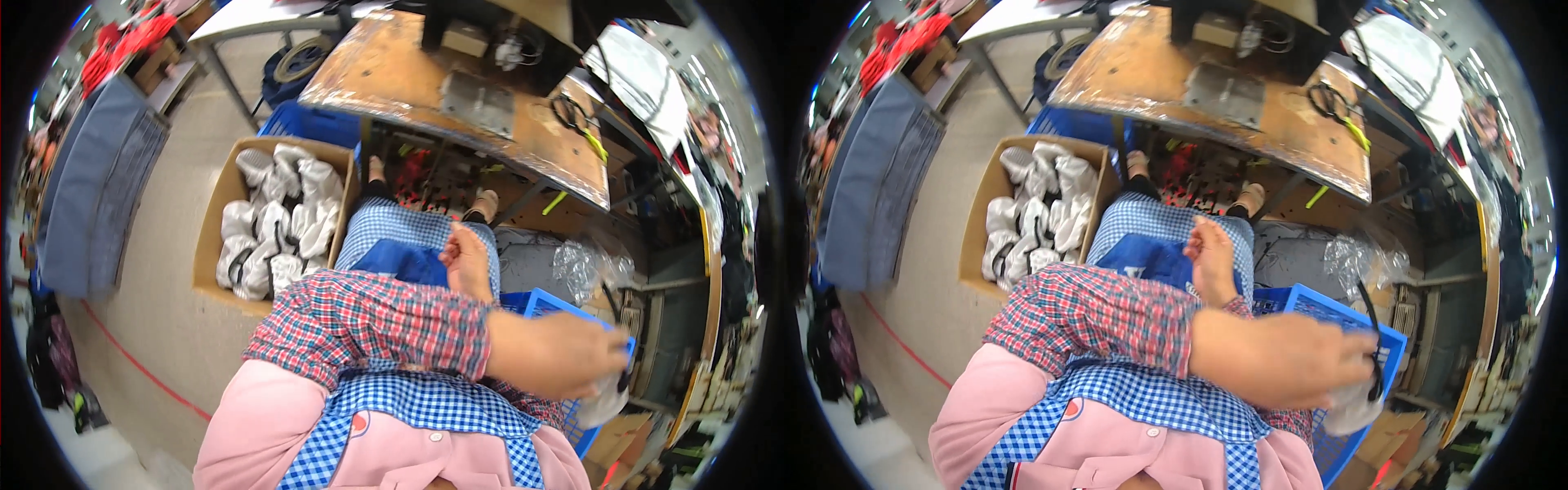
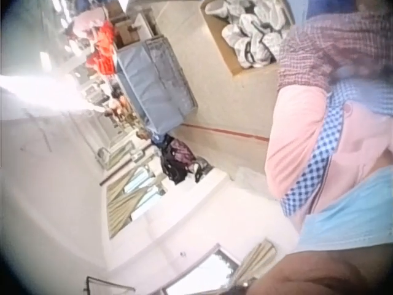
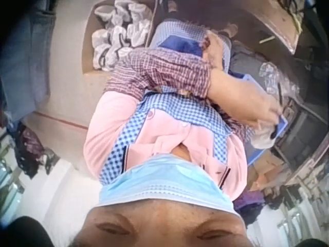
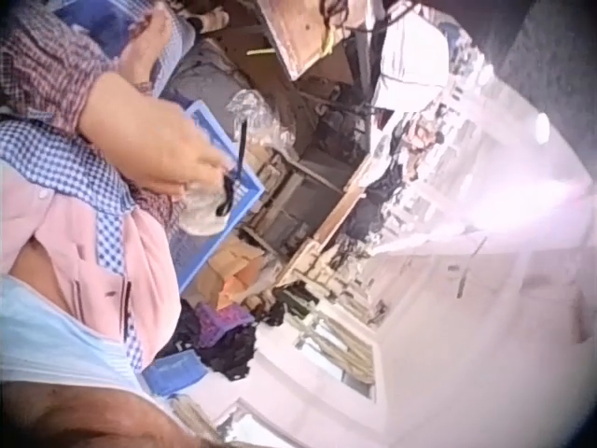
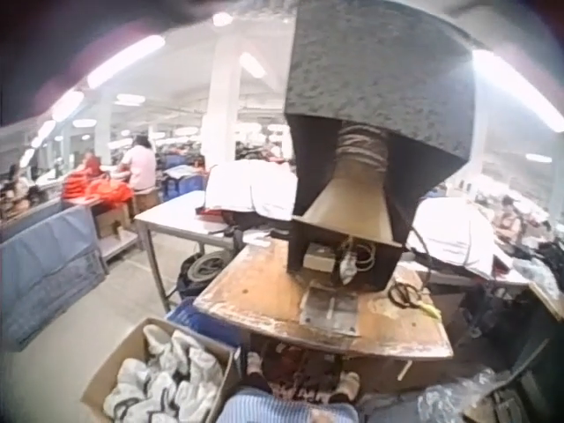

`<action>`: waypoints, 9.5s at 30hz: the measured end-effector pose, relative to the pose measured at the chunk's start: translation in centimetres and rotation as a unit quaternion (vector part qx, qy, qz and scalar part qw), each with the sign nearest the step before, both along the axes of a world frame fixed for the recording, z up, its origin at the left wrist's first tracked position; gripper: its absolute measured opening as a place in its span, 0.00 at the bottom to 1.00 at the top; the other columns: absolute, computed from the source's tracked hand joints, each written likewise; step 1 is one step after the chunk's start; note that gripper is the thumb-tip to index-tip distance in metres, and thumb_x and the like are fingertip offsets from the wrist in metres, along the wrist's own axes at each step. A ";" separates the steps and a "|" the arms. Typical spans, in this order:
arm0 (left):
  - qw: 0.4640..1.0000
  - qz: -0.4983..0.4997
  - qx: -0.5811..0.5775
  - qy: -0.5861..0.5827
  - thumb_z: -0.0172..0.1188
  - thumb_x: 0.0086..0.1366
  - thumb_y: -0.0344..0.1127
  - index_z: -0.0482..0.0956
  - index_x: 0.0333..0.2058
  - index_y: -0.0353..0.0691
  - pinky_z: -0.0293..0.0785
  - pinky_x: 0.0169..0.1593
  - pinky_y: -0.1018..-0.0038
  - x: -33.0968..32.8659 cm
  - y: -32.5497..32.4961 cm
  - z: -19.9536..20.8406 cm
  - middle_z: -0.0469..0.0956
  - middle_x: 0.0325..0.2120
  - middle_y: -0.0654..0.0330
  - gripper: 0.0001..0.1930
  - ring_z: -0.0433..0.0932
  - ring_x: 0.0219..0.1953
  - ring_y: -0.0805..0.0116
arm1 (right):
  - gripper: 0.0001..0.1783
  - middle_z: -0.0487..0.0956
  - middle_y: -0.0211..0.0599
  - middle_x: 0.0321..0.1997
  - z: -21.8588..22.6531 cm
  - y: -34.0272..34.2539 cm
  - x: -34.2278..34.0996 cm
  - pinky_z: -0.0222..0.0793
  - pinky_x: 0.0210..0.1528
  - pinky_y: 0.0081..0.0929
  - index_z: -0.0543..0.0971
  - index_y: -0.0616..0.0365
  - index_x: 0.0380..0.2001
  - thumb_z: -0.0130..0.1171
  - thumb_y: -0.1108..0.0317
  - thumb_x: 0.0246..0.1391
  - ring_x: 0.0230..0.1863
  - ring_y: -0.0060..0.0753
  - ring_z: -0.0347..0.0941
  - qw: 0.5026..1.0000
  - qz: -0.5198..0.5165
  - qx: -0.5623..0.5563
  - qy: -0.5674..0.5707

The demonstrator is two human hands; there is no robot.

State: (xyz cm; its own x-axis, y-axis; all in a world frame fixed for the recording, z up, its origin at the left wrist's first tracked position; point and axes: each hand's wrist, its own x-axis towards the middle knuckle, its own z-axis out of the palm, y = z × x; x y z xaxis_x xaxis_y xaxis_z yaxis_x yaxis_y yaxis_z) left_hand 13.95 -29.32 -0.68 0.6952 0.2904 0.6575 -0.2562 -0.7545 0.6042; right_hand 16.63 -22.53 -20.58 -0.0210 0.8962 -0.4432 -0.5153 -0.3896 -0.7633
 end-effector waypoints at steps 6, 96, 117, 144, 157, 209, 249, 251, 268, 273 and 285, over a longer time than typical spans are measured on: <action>0.961 0.030 -0.125 0.246 0.49 0.68 0.45 0.74 0.27 0.36 0.72 0.27 0.59 -9.8 -2.9 -3.1 0.76 0.20 0.50 0.18 0.77 0.23 0.51 | 0.12 0.78 0.30 0.38 1.4 0.6 4.1 0.70 0.31 0.17 0.75 0.59 0.47 0.54 0.68 0.61 0.35 0.20 0.74 0.989 -0.022 0.111 -0.095; 0.878 0.259 -0.241 0.322 0.68 0.47 0.41 0.79 0.36 0.29 0.74 0.39 0.64 -18.2 5.2 -4.8 0.79 0.30 0.42 0.22 0.79 0.34 0.47 | 0.16 0.79 0.39 0.34 13.4 1.2 0.5 0.73 0.35 0.30 0.79 0.56 0.44 0.63 0.70 0.50 0.33 0.42 0.77 0.657 0.313 0.570 -0.382; 0.910 0.256 -0.172 0.276 0.56 0.46 0.30 0.78 0.35 0.30 0.74 0.40 0.65 -16.7 11.0 -4.3 0.78 0.28 0.41 0.16 0.79 0.33 0.46 | 0.14 0.76 0.42 0.36 14.6 3.5 3.7 0.73 0.40 0.33 0.76 0.61 0.41 0.59 0.73 0.50 0.38 0.46 0.75 0.517 0.226 0.633 -0.531; 0.697 0.390 0.347 0.491 0.57 0.52 0.32 0.84 0.36 0.39 0.76 0.45 0.69 -15.5 29.8 1.6 0.80 0.36 0.50 0.13 0.79 0.42 0.51 | 0.14 0.81 0.36 0.30 15.8 17.3 2.6 0.74 0.34 0.17 0.79 0.70 0.39 0.58 0.66 0.59 0.30 0.20 0.77 0.872 0.035 0.414 -0.260; 0.638 0.439 0.317 0.548 0.57 0.54 0.35 0.86 0.35 0.52 0.76 0.47 0.70 -14.5 30.2 2.1 0.79 0.44 0.66 0.11 0.79 0.47 0.62 | 0.14 0.81 0.37 0.31 16.3 18.3 2.9 0.75 0.34 0.17 0.79 0.70 0.39 0.58 0.67 0.59 0.30 0.22 0.78 0.885 0.029 0.398 -0.241; 0.818 0.142 -0.547 0.111 0.54 0.56 0.22 0.76 0.45 0.34 0.74 0.44 0.77 -15.8 21.3 -3.1 0.79 0.36 0.61 0.17 0.78 0.38 0.72 | 0.10 0.79 0.27 0.33 15.8 10.0 0.9 0.73 0.42 0.20 0.78 0.58 0.38 0.56 0.62 0.62 0.34 0.20 0.75 0.958 0.198 0.198 0.060; 0.898 0.289 -0.286 0.168 0.58 0.66 0.40 0.78 0.46 0.29 0.71 0.44 0.82 -15.4 20.7 -0.1 0.80 0.36 0.64 0.18 0.75 0.38 0.80 | 0.12 0.77 0.31 0.29 16.6 13.3 2.6 0.76 0.34 0.22 0.76 0.61 0.31 0.54 0.63 0.62 0.29 0.22 0.75 0.947 0.167 0.258 -0.099; 0.892 0.288 -0.325 0.127 0.59 0.66 0.39 0.78 0.47 0.30 0.72 0.43 0.82 -15.2 21.6 -0.4 0.80 0.37 0.63 0.18 0.75 0.39 0.79 | 0.12 0.75 0.29 0.27 16.5 14.2 2.3 0.76 0.34 0.21 0.75 0.59 0.29 0.55 0.63 0.61 0.29 0.22 0.74 0.956 0.148 0.249 -0.041; 0.833 0.279 -0.478 0.017 0.60 0.64 0.34 0.75 0.50 0.29 0.77 0.44 0.75 -13.2 23.9 0.6 0.80 0.42 0.55 0.19 0.80 0.40 0.69 | 0.08 0.74 0.26 0.28 17.1 17.2 2.0 0.72 0.31 0.21 0.75 0.56 0.29 0.57 0.64 0.59 0.29 0.21 0.72 0.976 0.071 0.206 0.011; 0.828 0.276 -0.489 -0.004 0.60 0.64 0.33 0.74 0.50 0.29 0.78 0.44 0.74 -13.3 24.0 0.6 0.79 0.42 0.55 0.18 0.80 0.40 0.68 | 0.09 0.74 0.25 0.26 17.4 17.5 1.8 0.72 0.29 0.21 0.75 0.57 0.28 0.56 0.65 0.59 0.27 0.20 0.71 0.978 0.062 0.200 0.017; 0.807 0.265 -0.527 -0.033 0.59 0.65 0.36 0.74 0.51 0.33 0.79 0.41 0.75 -12.7 23.7 0.2 0.79 0.38 0.58 0.18 0.80 0.37 0.70 | 0.07 0.75 0.23 0.26 17.7 17.3 1.8 0.69 0.29 0.18 0.75 0.55 0.29 0.58 0.65 0.57 0.27 0.18 0.72 0.983 0.044 0.178 0.007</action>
State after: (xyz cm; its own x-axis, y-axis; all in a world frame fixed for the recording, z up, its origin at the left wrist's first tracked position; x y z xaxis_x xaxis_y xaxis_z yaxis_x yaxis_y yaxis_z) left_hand 1.21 -5.61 -0.50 0.2639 0.9573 -0.1183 -0.1243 0.1554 0.9800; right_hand 18.43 -5.22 -2.93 -0.1095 0.9889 -0.1003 -0.5024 -0.1422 -0.8529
